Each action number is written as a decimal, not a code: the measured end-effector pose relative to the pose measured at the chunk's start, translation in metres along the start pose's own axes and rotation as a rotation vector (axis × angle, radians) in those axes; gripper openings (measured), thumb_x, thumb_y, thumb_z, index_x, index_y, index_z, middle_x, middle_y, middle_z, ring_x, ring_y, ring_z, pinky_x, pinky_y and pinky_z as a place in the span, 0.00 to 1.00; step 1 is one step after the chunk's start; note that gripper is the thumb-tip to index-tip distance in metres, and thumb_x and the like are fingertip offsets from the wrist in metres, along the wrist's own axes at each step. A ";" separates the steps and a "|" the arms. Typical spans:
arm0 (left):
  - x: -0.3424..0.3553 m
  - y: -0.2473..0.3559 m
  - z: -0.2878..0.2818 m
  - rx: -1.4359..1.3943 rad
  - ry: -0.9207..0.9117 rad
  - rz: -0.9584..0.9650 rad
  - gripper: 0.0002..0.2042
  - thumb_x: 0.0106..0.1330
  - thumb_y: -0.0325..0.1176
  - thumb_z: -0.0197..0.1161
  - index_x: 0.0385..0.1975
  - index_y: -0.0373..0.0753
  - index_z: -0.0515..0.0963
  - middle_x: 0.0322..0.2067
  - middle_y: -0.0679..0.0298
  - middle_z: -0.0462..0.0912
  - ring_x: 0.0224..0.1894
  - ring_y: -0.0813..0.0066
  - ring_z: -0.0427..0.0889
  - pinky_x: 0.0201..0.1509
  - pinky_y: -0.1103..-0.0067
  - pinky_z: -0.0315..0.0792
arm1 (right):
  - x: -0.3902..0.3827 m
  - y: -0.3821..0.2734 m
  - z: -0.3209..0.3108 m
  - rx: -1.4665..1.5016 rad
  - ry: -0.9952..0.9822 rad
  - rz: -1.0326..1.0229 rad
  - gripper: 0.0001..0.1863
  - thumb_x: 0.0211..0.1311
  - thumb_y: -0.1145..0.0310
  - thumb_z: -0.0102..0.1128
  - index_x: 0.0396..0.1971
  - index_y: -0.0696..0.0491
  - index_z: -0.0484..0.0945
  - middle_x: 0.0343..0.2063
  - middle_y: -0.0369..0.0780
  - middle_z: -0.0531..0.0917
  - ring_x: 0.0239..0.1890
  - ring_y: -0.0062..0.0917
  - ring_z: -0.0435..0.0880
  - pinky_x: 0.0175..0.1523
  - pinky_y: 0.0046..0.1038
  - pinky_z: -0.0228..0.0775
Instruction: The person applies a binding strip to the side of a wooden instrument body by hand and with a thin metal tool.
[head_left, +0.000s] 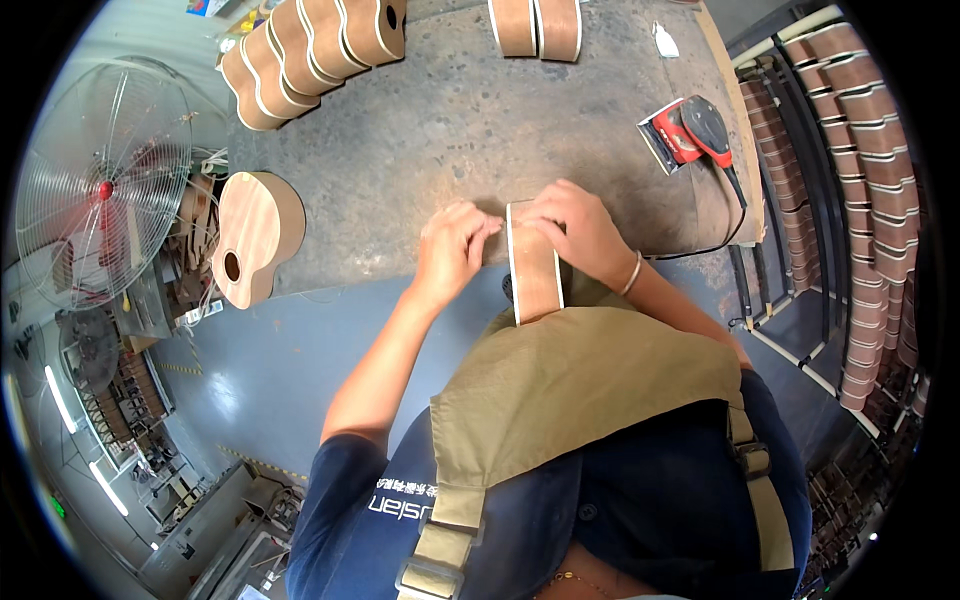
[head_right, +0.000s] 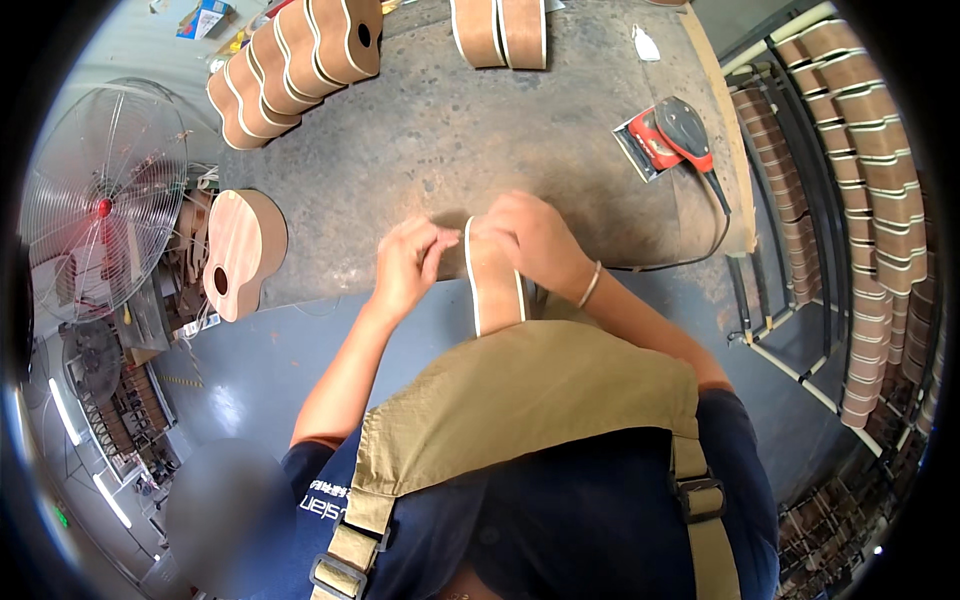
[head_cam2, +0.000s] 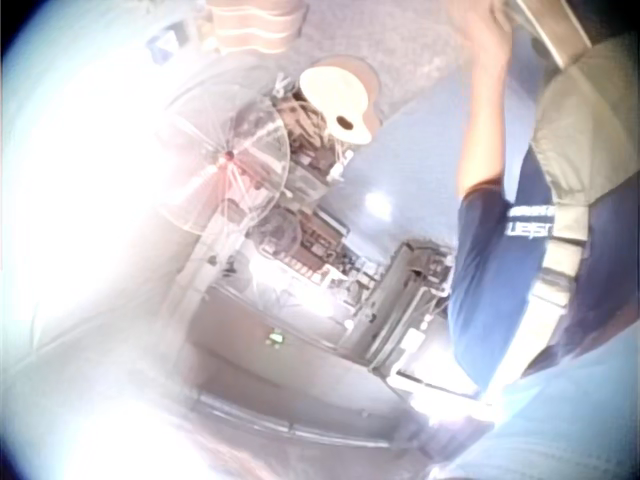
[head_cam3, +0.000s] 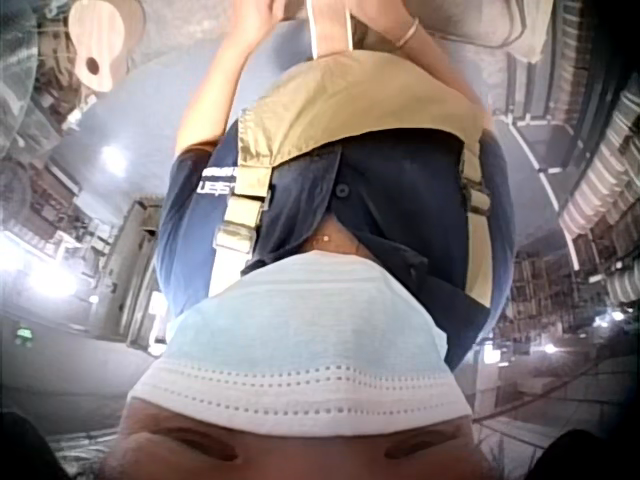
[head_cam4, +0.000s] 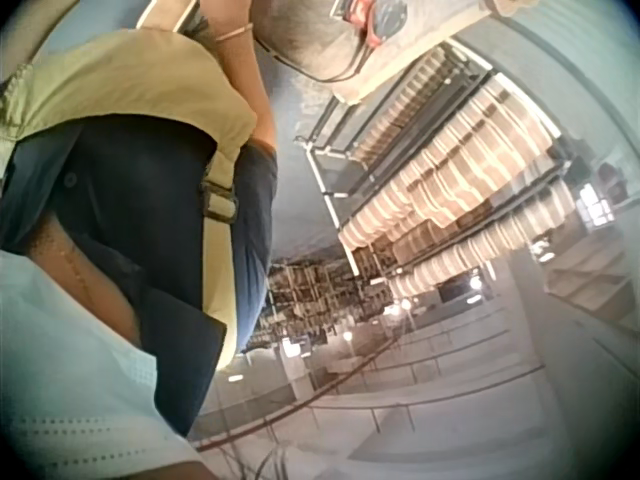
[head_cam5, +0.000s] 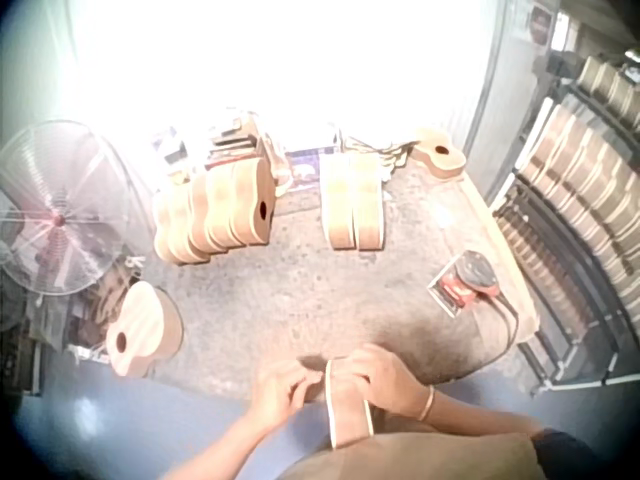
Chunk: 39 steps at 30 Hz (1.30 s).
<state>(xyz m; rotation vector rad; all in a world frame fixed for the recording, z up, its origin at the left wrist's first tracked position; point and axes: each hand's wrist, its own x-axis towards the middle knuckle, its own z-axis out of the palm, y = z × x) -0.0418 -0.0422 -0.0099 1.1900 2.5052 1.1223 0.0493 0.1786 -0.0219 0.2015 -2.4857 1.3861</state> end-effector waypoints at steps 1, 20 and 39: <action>-0.010 0.003 0.001 0.041 0.007 0.038 0.03 0.63 0.21 0.70 0.32 0.38 0.85 0.28 0.59 0.81 0.32 0.56 0.81 0.38 0.66 0.74 | -0.009 -0.005 0.000 -0.056 0.024 -0.080 0.07 0.62 0.76 0.68 0.38 0.54 0.90 0.34 0.39 0.85 0.35 0.37 0.82 0.40 0.35 0.76; 0.023 0.032 -0.006 -0.135 -0.131 -0.065 0.03 0.64 0.23 0.70 0.34 0.37 0.88 0.31 0.57 0.86 0.32 0.58 0.86 0.38 0.71 0.78 | -0.005 -0.023 -0.036 -0.010 -0.021 0.240 0.04 0.64 0.72 0.70 0.35 0.55 0.90 0.32 0.42 0.87 0.31 0.38 0.86 0.38 0.35 0.78; 0.065 -0.017 0.033 -0.276 -0.369 -0.313 0.05 0.59 0.19 0.68 0.31 0.38 0.86 0.32 0.56 0.84 0.41 0.53 0.82 0.45 0.65 0.76 | -0.011 0.058 -0.009 0.017 -0.073 0.258 0.14 0.65 0.75 0.60 0.43 0.45 0.92 0.27 0.45 0.77 0.31 0.42 0.80 0.39 0.41 0.74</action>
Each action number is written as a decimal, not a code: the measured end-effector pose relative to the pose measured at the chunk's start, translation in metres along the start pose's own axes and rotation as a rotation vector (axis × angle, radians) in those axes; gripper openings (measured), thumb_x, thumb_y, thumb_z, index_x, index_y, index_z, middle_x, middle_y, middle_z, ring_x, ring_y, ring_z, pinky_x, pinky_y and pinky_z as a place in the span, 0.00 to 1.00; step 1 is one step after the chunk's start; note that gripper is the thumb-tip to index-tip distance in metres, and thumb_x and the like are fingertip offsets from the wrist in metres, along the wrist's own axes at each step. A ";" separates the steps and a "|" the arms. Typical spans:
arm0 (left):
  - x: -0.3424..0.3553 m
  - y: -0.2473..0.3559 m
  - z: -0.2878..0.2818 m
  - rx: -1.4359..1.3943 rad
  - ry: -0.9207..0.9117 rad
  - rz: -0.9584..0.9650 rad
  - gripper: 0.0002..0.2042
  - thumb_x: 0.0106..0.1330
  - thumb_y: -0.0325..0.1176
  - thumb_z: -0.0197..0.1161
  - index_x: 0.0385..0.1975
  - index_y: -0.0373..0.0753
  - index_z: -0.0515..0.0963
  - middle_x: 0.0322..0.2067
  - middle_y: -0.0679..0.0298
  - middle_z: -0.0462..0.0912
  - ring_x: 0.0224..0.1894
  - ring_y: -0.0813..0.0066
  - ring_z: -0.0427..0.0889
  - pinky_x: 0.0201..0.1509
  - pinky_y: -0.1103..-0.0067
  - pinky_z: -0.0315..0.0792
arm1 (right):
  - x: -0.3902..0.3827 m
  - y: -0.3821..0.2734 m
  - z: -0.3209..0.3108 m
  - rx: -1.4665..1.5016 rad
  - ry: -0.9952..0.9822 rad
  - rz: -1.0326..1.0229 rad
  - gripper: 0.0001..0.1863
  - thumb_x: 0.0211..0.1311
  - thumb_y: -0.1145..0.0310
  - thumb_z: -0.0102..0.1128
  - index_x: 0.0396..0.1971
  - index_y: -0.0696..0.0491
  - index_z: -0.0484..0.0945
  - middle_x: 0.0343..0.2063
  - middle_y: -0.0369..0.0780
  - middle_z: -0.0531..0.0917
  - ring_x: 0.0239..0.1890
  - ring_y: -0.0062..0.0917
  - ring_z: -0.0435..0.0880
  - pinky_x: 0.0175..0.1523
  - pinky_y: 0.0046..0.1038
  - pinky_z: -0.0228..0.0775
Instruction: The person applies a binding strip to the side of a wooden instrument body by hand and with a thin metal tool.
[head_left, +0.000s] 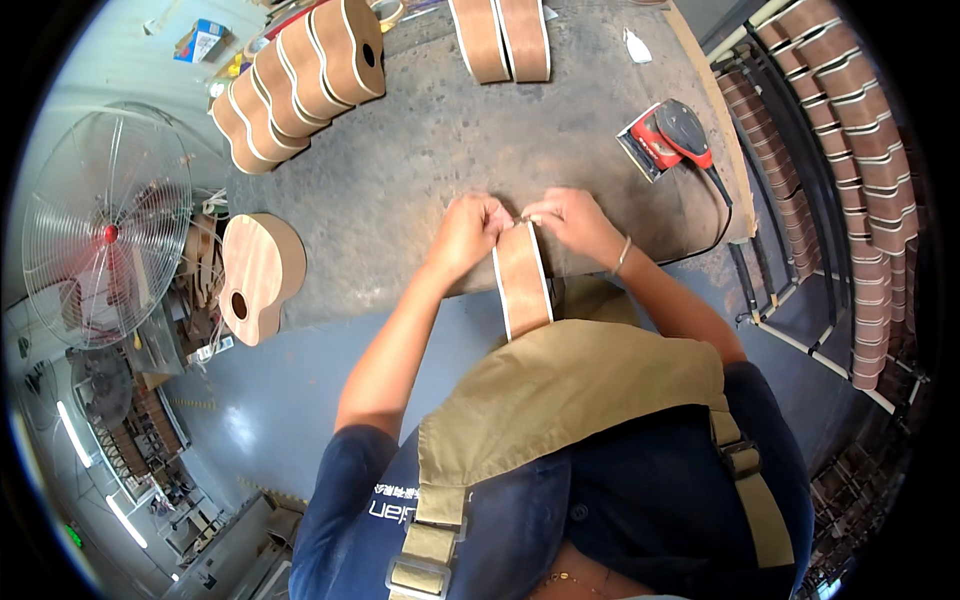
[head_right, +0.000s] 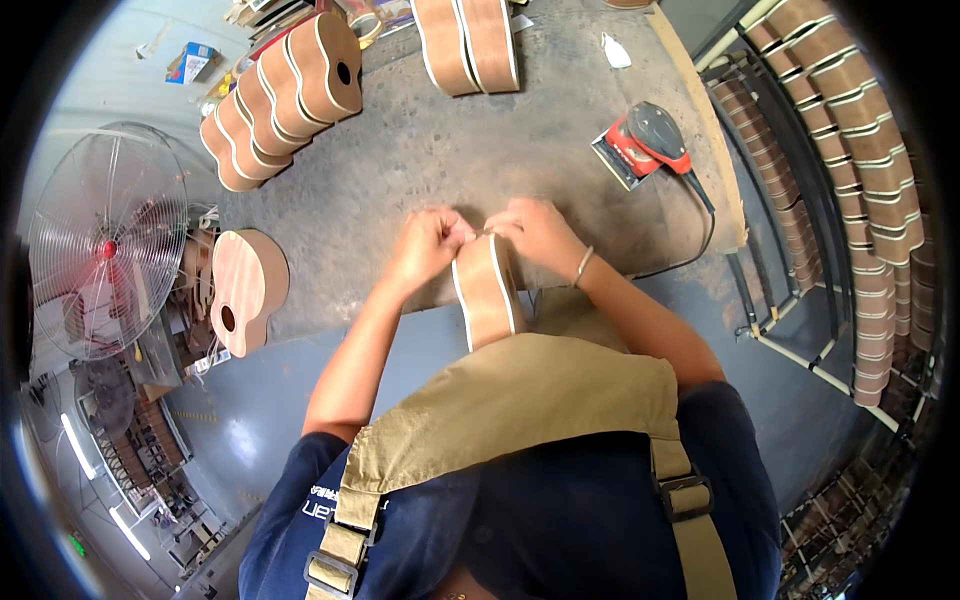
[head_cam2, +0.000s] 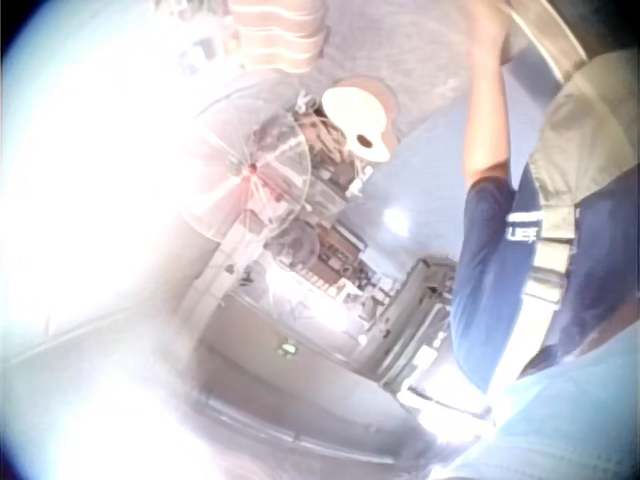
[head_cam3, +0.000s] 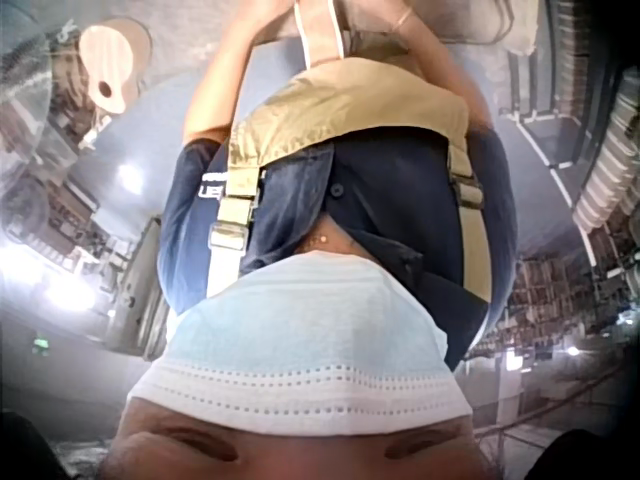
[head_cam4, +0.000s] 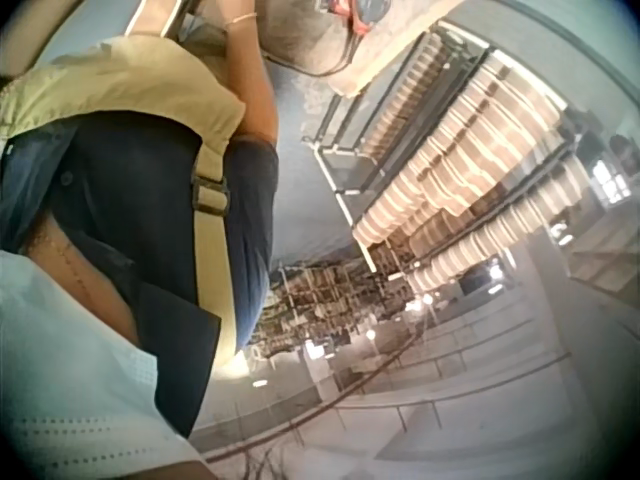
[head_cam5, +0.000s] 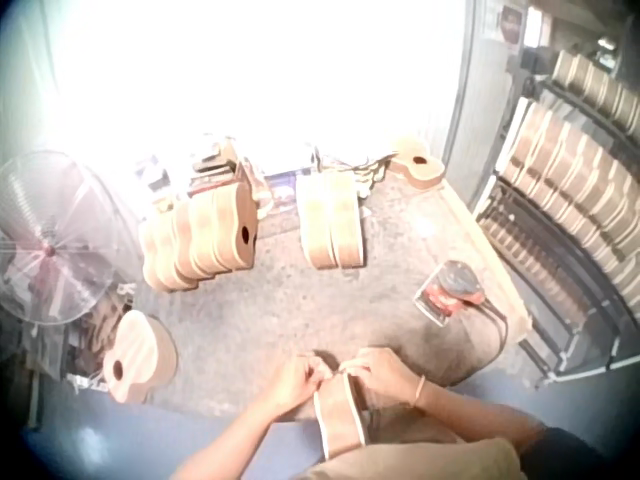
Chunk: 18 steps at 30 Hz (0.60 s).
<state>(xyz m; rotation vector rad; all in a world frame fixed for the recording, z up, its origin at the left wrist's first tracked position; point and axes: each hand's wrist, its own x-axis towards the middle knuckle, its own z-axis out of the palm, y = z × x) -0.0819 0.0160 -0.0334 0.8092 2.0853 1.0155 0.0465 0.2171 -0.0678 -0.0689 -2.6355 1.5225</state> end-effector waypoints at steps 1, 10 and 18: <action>-0.007 0.001 0.002 0.063 0.061 0.125 0.05 0.59 0.19 0.68 0.31 0.38 0.85 0.31 0.55 0.83 0.40 0.53 0.81 0.43 0.65 0.76 | -0.003 -0.008 -0.004 -0.052 0.024 -0.025 0.15 0.65 0.76 0.59 0.44 0.46 0.92 0.28 0.45 0.77 0.31 0.42 0.80 0.39 0.39 0.73; -0.027 0.014 0.009 0.267 0.307 0.410 0.02 0.62 0.23 0.70 0.30 0.36 0.84 0.29 0.55 0.79 0.35 0.51 0.77 0.42 0.62 0.74 | -0.015 -0.029 -0.010 -0.116 0.109 -0.168 0.16 0.67 0.77 0.57 0.48 0.49 0.90 0.29 0.43 0.78 0.30 0.38 0.80 0.37 0.35 0.73; -0.061 0.012 0.021 0.293 0.338 0.508 0.03 0.63 0.23 0.69 0.29 0.37 0.81 0.28 0.57 0.75 0.34 0.52 0.74 0.39 0.63 0.72 | -0.052 -0.040 -0.002 -0.188 0.156 -0.263 0.17 0.64 0.78 0.59 0.49 0.49 0.90 0.32 0.41 0.83 0.32 0.37 0.80 0.37 0.34 0.75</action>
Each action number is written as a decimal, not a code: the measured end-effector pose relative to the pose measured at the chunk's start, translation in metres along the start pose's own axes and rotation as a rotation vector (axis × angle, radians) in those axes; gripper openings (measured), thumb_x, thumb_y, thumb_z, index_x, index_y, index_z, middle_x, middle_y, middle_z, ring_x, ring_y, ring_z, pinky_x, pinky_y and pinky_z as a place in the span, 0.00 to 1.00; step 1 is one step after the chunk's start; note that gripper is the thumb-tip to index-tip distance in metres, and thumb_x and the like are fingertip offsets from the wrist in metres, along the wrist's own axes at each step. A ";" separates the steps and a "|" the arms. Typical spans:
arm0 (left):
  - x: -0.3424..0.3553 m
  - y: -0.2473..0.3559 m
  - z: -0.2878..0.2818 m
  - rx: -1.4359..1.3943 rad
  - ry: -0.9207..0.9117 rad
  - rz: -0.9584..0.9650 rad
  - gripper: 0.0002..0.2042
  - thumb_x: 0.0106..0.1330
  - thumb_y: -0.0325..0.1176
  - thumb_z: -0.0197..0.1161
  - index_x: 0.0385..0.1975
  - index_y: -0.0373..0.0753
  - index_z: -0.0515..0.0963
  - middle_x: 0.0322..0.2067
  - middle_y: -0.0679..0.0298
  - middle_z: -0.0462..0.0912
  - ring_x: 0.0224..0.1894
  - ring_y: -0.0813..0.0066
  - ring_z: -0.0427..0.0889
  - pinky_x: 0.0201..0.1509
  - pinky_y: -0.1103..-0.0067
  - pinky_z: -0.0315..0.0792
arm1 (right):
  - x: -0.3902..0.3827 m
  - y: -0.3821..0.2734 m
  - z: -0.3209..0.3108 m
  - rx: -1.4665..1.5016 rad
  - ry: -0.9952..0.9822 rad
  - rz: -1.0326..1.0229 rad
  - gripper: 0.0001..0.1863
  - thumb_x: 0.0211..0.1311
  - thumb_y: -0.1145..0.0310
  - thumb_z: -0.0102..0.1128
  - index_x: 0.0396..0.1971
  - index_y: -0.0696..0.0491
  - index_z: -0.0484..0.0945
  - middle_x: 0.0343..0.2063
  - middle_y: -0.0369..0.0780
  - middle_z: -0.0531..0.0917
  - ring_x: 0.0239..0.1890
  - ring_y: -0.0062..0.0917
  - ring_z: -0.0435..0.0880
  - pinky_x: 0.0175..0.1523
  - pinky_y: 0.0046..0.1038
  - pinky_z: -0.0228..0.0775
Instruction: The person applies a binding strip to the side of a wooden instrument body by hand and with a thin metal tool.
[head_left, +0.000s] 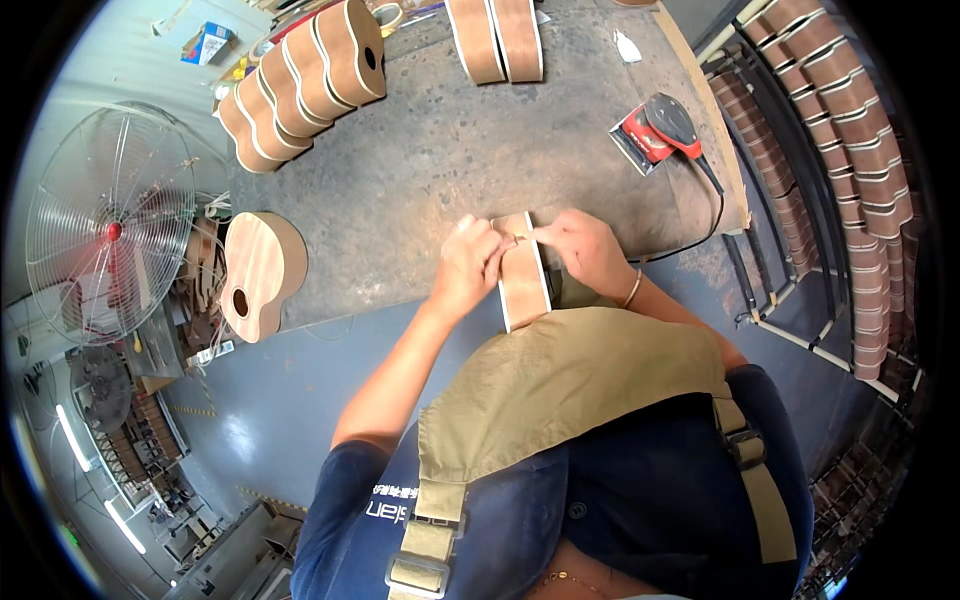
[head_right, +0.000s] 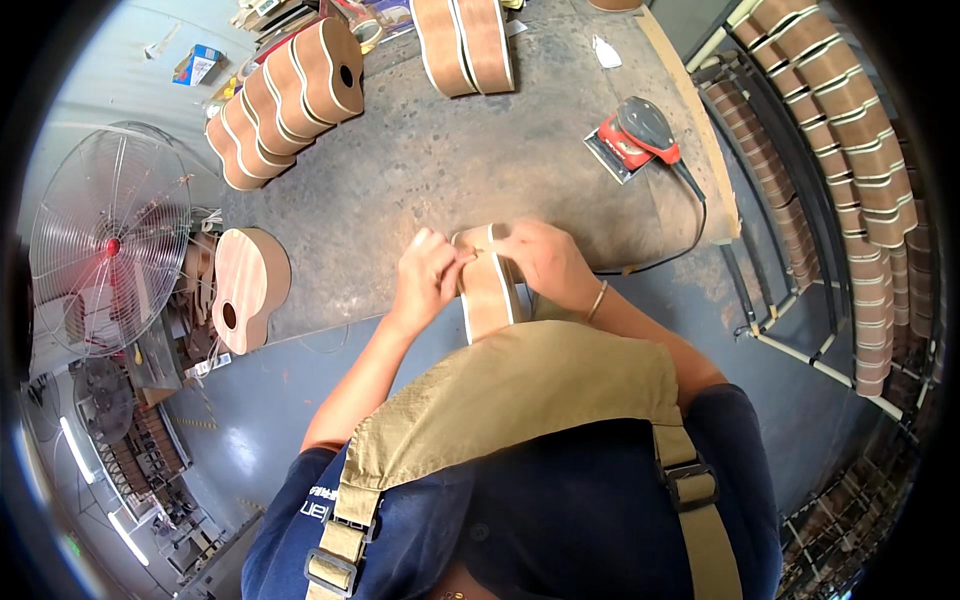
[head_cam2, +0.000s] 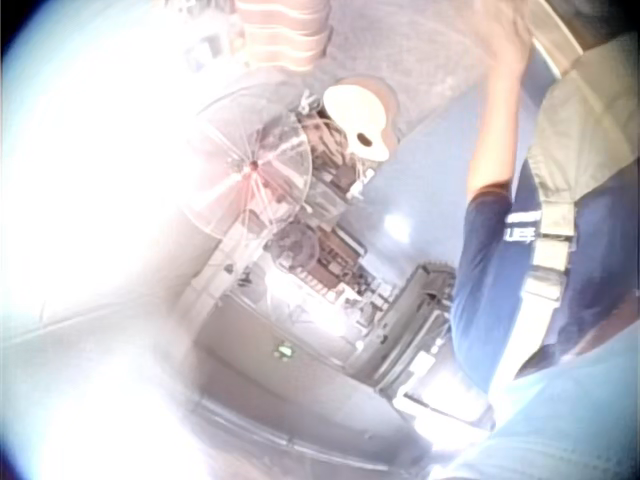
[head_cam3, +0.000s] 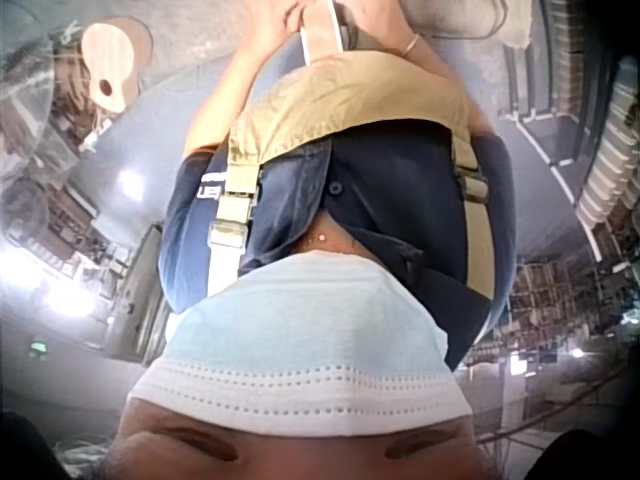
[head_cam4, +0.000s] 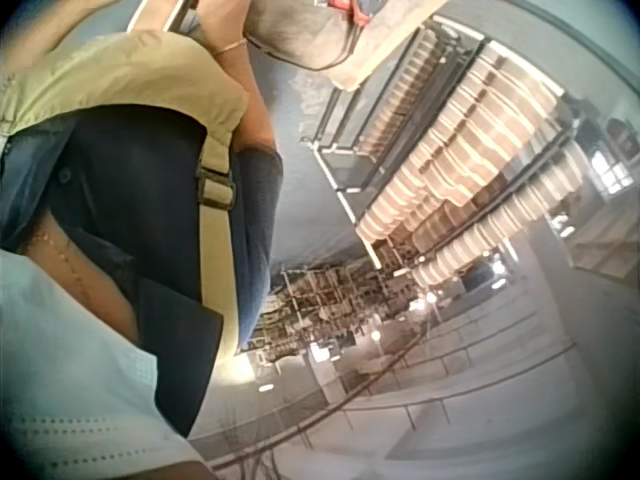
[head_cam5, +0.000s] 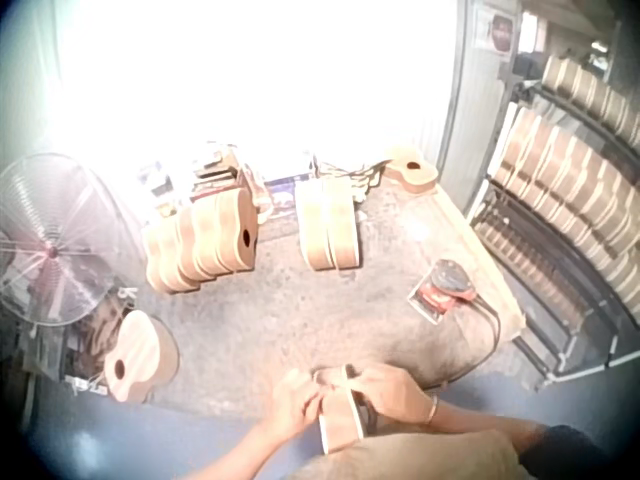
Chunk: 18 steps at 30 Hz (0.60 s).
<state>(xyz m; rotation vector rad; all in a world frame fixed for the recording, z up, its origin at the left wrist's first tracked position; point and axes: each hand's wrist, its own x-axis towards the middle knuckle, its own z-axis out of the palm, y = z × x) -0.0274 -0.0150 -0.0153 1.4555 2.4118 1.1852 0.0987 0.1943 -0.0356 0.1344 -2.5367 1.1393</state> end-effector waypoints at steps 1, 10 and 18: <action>-0.008 0.001 0.003 0.033 0.023 0.056 0.03 0.63 0.22 0.69 0.30 0.37 0.81 0.27 0.57 0.74 0.33 0.54 0.73 0.38 0.64 0.72 | -0.007 -0.003 0.000 -0.019 0.031 -0.043 0.18 0.64 0.78 0.58 0.49 0.49 0.90 0.32 0.41 0.83 0.32 0.37 0.80 0.37 0.34 0.75; -0.048 0.033 -0.002 -0.224 -0.163 -0.053 0.05 0.59 0.22 0.74 0.33 0.39 0.88 0.28 0.62 0.78 0.33 0.58 0.75 0.40 0.66 0.73 | -0.041 -0.027 -0.027 0.255 -0.343 0.080 0.13 0.65 0.72 0.66 0.47 0.53 0.91 0.32 0.40 0.86 0.31 0.33 0.82 0.38 0.32 0.77; -0.040 0.079 0.001 0.017 0.119 -0.513 0.47 0.55 0.46 0.84 0.71 0.35 0.65 0.57 0.49 0.72 0.58 0.53 0.77 0.59 0.62 0.76 | -0.051 0.001 -0.035 0.837 0.185 0.779 0.16 0.73 0.73 0.66 0.56 0.62 0.85 0.36 0.39 0.90 0.33 0.18 0.86 0.42 0.22 0.82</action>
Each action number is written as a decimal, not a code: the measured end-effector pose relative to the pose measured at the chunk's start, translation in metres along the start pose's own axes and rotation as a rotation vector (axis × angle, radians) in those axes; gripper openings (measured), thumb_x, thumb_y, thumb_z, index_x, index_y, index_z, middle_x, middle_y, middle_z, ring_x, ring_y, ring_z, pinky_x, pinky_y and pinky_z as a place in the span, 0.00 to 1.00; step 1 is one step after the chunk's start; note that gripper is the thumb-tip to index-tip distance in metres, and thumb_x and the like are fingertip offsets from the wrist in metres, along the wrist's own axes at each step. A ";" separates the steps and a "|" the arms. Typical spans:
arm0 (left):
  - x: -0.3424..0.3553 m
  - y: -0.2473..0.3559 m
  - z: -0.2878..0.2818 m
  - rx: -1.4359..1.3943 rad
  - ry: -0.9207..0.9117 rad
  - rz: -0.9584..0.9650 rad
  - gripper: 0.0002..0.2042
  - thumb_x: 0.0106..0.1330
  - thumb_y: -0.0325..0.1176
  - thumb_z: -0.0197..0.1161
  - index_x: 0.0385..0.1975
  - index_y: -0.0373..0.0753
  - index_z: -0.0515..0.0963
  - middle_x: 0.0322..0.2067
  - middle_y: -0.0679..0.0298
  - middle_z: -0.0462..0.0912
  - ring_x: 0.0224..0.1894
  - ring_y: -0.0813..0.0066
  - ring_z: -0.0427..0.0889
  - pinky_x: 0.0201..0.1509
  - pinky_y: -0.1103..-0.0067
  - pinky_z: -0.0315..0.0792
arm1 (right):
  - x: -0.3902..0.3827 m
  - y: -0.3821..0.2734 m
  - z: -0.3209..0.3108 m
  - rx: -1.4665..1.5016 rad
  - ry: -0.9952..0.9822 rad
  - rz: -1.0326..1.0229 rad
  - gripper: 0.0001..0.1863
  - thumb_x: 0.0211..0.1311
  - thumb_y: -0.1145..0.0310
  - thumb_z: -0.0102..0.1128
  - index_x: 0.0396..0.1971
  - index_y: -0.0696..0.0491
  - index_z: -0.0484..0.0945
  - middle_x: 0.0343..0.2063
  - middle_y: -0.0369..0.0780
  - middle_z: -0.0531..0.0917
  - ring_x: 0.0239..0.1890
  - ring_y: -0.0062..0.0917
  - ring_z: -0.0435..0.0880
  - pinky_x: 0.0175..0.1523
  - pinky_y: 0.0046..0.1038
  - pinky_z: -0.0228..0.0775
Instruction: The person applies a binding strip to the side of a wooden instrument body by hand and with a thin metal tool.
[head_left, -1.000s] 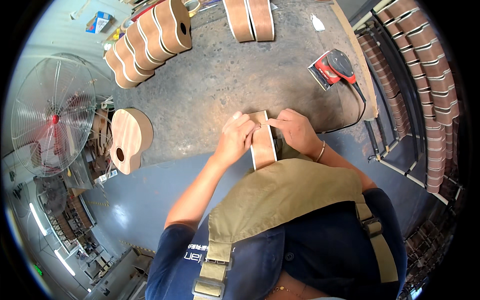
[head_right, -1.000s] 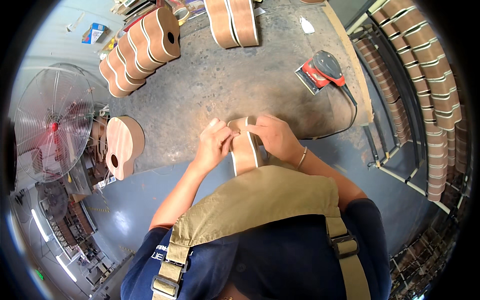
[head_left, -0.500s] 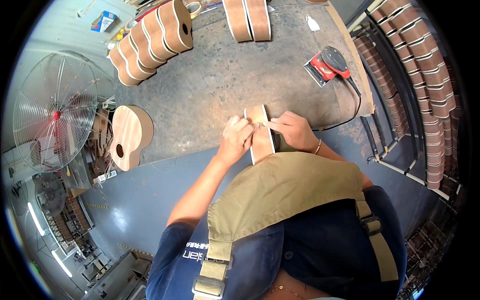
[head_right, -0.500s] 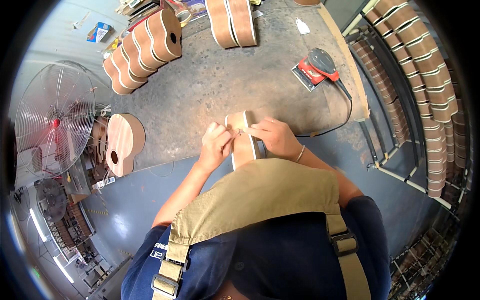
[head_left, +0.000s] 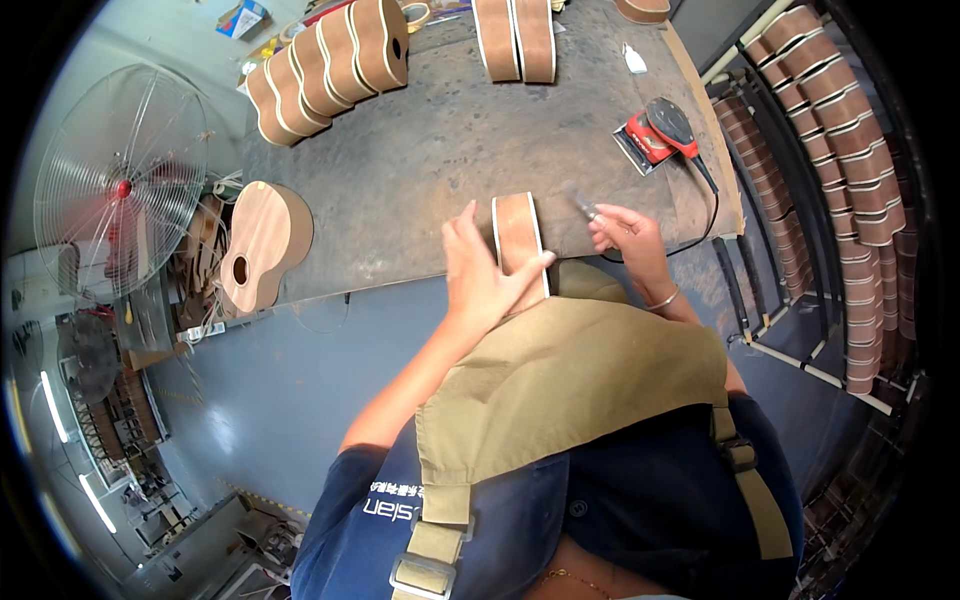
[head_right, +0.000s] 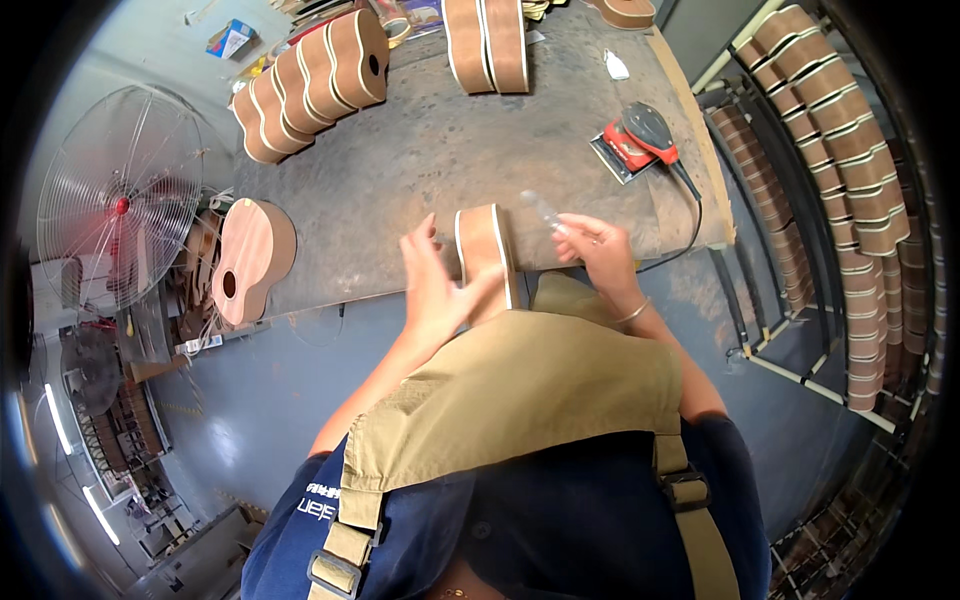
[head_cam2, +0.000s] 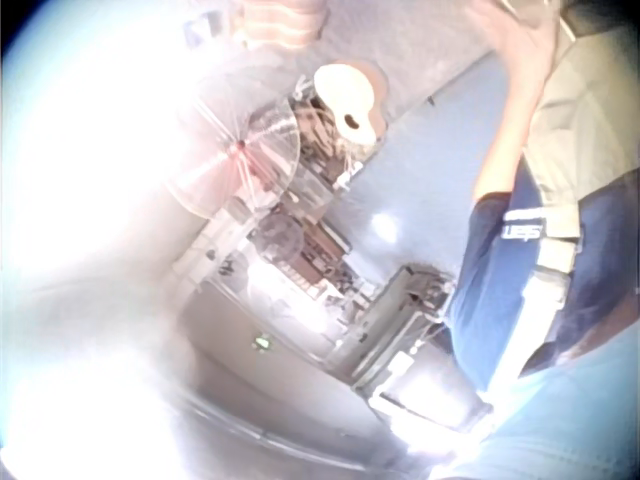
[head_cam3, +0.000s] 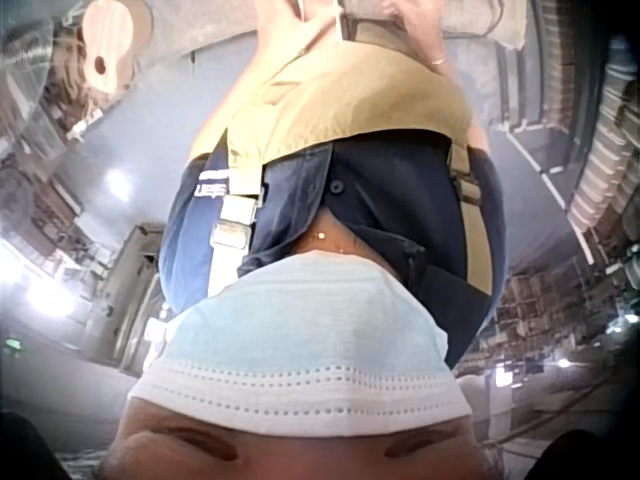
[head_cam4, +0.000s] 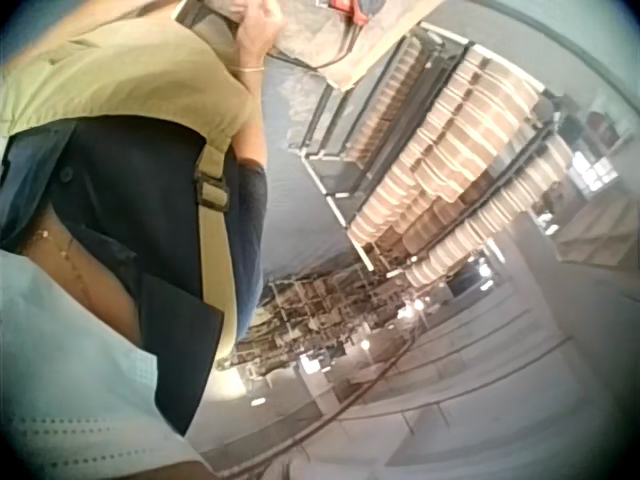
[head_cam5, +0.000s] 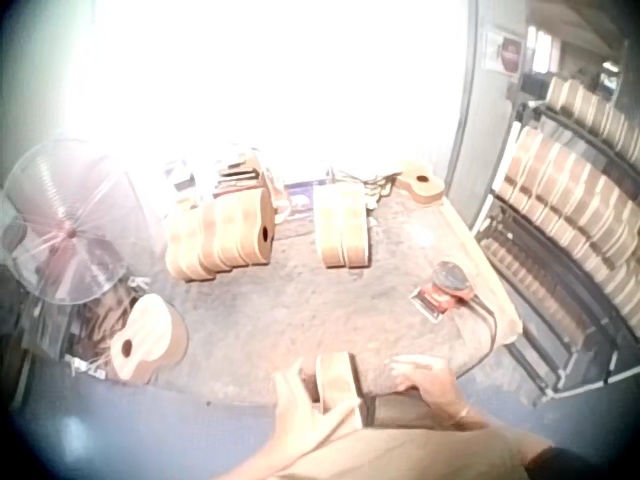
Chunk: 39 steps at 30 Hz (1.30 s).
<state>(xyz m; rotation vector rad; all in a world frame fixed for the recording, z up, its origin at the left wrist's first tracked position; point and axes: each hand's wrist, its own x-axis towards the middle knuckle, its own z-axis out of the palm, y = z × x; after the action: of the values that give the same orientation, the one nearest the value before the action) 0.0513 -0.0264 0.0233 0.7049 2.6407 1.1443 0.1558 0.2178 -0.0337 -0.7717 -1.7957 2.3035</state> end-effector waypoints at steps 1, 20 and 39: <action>-0.004 0.001 0.009 0.075 0.004 -0.040 0.56 0.52 0.50 0.85 0.77 0.34 0.57 0.62 0.45 0.68 0.62 0.49 0.75 0.63 0.61 0.76 | 0.004 0.012 -0.004 0.086 0.098 -0.002 0.17 0.73 0.73 0.66 0.58 0.64 0.84 0.37 0.40 0.90 0.33 0.18 0.86 0.42 0.22 0.82; -0.038 -0.079 0.037 -1.206 -0.255 -0.401 0.48 0.76 0.59 0.62 0.83 0.35 0.46 0.79 0.53 0.55 0.82 0.63 0.53 0.84 0.66 0.48 | 0.012 0.043 0.073 0.401 0.046 0.113 0.12 0.79 0.72 0.61 0.56 0.58 0.74 0.42 0.41 0.88 0.39 0.22 0.88 0.45 0.25 0.84; -0.038 -0.077 0.039 -0.549 -0.410 -0.223 0.42 0.67 0.49 0.74 0.72 0.33 0.61 0.65 0.50 0.68 0.70 0.56 0.67 0.77 0.65 0.60 | 0.005 0.062 0.081 0.156 0.112 -0.041 0.08 0.80 0.77 0.54 0.52 0.62 0.71 0.42 0.43 0.85 0.55 0.30 0.89 0.62 0.29 0.83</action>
<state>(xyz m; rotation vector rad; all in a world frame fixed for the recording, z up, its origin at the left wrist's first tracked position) 0.0704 -0.0652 -0.0605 0.4573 1.8891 1.3899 0.1272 0.1314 -0.0797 -0.8132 -1.5500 2.2917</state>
